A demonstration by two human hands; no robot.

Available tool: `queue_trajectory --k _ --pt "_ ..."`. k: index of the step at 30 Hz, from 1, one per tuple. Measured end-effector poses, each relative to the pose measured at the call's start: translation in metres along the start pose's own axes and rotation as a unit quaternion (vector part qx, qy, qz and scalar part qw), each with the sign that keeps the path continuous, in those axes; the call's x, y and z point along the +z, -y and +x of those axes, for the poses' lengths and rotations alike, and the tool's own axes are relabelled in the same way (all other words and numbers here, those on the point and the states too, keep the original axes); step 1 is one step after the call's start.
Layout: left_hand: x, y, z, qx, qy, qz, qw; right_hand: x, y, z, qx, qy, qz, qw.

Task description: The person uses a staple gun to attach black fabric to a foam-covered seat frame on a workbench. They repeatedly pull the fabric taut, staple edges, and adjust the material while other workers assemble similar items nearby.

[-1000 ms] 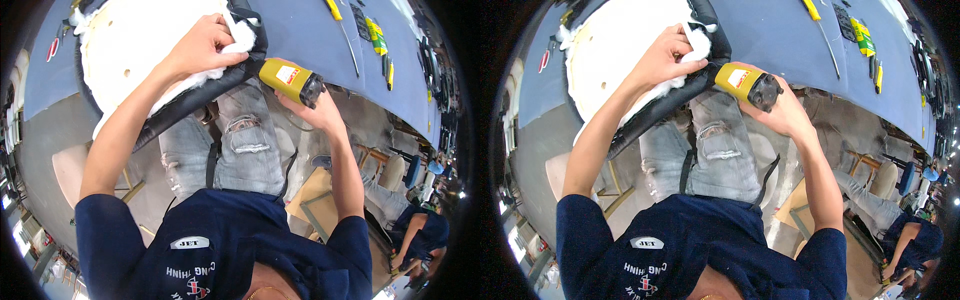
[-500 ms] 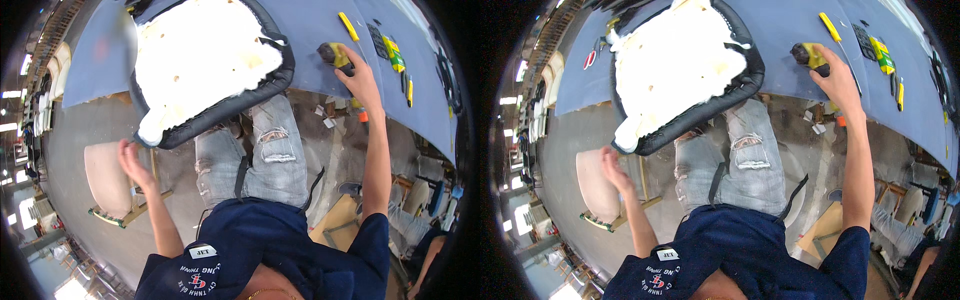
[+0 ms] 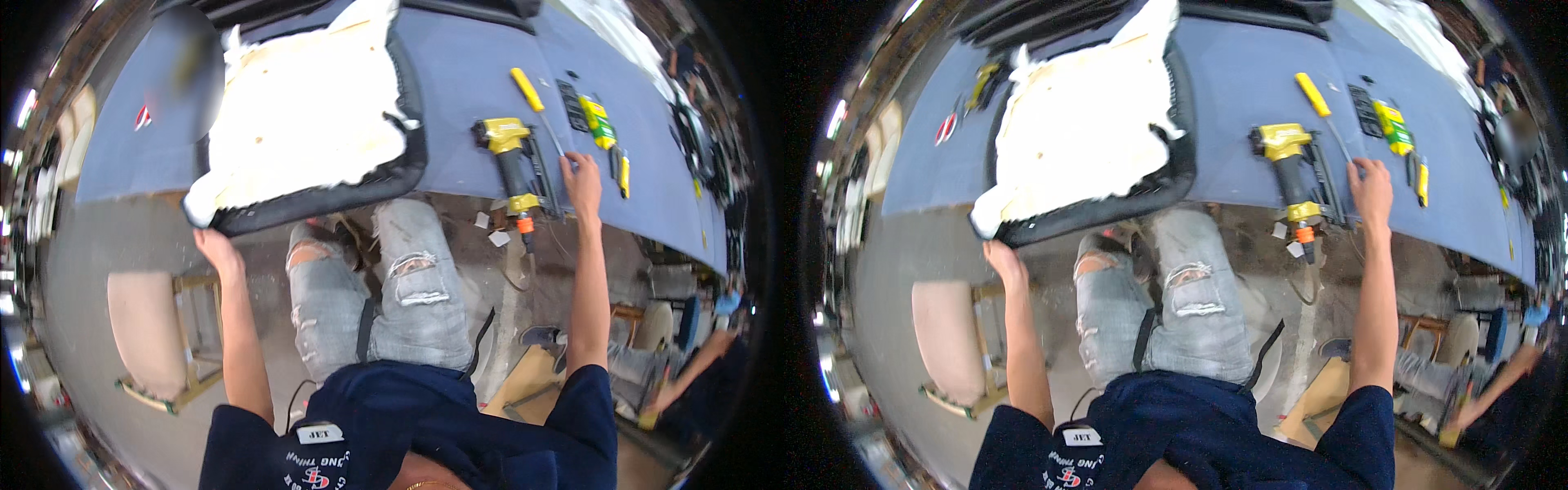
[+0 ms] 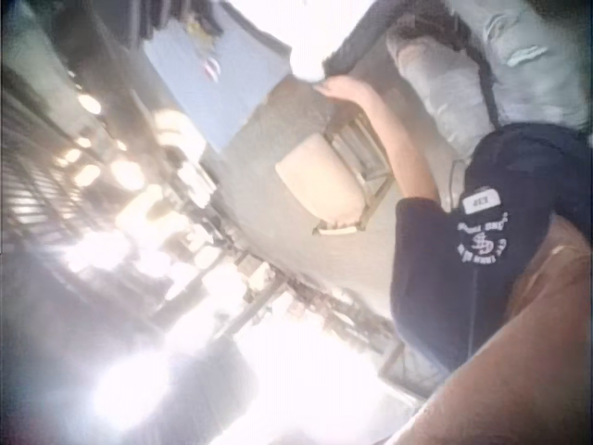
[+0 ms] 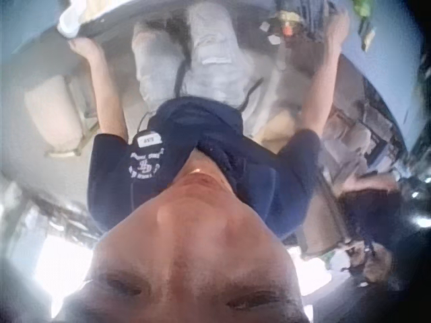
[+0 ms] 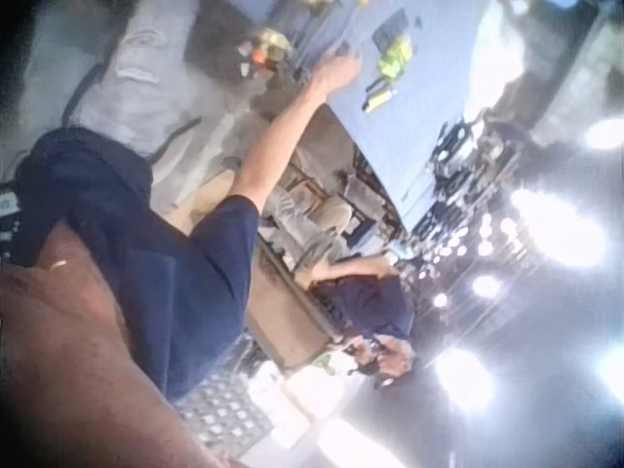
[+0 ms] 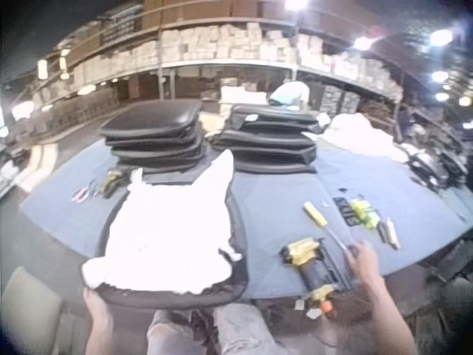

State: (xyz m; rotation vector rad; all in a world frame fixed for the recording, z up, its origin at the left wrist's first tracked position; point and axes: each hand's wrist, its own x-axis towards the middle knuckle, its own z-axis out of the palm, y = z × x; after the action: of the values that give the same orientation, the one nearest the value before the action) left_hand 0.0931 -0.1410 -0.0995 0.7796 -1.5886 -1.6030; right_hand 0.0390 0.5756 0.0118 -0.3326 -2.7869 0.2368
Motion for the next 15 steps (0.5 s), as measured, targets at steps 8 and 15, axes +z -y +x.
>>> queue_trajectory --k 8,15 --pt "-0.048 0.034 0.063 0.028 0.057 0.202 0.977 -0.011 0.026 0.009 -0.032 0.152 0.093 0.984" --pt "0.023 -0.012 -0.025 -0.14 0.065 -0.053 0.987 -0.064 0.005 0.002 0.076 0.193 0.527 0.824"
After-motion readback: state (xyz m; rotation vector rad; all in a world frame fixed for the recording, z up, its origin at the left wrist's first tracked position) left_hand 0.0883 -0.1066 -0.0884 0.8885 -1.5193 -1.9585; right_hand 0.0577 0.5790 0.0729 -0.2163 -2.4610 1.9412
